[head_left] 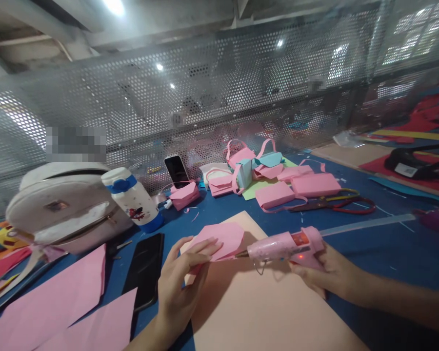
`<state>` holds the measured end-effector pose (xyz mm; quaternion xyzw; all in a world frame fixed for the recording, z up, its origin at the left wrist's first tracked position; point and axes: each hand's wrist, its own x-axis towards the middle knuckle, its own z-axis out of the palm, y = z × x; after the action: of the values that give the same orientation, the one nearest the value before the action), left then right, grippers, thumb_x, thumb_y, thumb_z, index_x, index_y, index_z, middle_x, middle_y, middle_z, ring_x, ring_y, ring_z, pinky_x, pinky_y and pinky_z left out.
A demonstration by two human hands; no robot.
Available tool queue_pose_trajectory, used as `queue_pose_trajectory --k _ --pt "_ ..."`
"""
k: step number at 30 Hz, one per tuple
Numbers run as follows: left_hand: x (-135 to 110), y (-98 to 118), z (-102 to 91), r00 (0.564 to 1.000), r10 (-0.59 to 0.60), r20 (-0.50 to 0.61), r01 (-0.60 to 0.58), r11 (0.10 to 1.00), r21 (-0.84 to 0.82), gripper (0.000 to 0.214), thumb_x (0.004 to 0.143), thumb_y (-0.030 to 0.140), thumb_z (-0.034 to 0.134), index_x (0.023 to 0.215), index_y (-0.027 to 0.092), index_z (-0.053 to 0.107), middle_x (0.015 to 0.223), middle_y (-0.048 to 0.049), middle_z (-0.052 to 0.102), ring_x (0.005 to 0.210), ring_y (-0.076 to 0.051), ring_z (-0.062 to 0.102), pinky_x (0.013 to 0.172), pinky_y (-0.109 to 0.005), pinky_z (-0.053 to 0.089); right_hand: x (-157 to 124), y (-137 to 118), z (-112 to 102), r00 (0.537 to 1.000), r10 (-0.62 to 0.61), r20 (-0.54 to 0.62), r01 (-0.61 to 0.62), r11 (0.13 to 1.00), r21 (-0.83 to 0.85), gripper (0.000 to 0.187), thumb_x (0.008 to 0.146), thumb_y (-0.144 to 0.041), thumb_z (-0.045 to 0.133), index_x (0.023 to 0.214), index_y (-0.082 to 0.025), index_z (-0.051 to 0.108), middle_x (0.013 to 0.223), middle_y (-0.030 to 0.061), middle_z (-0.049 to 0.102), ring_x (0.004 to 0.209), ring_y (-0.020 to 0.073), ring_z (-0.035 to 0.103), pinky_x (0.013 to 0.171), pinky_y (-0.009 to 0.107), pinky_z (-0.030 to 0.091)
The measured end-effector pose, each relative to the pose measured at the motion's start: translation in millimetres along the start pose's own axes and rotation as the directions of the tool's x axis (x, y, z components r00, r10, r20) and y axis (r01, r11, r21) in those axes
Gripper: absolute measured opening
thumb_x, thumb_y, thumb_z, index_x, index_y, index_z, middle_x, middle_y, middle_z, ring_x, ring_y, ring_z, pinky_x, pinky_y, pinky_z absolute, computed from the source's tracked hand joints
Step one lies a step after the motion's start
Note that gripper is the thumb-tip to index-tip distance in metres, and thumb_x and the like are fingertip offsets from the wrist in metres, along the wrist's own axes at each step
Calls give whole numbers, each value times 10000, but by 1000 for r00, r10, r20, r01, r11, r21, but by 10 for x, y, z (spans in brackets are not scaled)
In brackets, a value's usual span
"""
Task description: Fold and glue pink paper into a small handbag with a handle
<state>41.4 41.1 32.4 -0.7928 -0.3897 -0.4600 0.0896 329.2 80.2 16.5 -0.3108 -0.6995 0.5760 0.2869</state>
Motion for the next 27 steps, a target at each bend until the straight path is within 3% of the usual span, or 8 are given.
queue_pose_trajectory --k 8,12,19,27 --pt "0 -12 -3 1000 -2 -11 2 1000 9 205 871 7 557 893 211 553 944 -42 787 960 -235 735 979 -441 471 -22 31 4 1000 15 -1 -15 1000 27 404 855 -578 581 891 -176 564 545 -63 398 446 69 339 414 185 296" --pt "-4 -26 -11 1000 -9 -17 9 1000 7 211 865 2 561 897 211 555 955 -40 786 977 -237 729 991 -441 467 -15 10 6 1000 -13 -12 14 1000 26 379 854 -550 596 894 -173 579 600 -41 445 487 76 359 439 192 320" --pt "8 -15 -18 999 -23 -22 23 999 -23 224 862 -16 556 899 206 550 970 -52 784 998 -230 722 1003 -421 448 -18 27 1 1000 -27 -6 27 999 30 360 876 -532 581 852 -175 555 559 -66 374 459 66 319 410 177 270" --pt "-23 -16 -21 998 -58 -26 56 997 -58 233 857 -22 570 908 204 547 985 -68 779 1017 -221 714 1027 -413 422 -11 35 -9 999 -53 0 53 998 -18 423 882 -555 561 943 -144 641 560 -41 436 464 78 368 421 179 335"
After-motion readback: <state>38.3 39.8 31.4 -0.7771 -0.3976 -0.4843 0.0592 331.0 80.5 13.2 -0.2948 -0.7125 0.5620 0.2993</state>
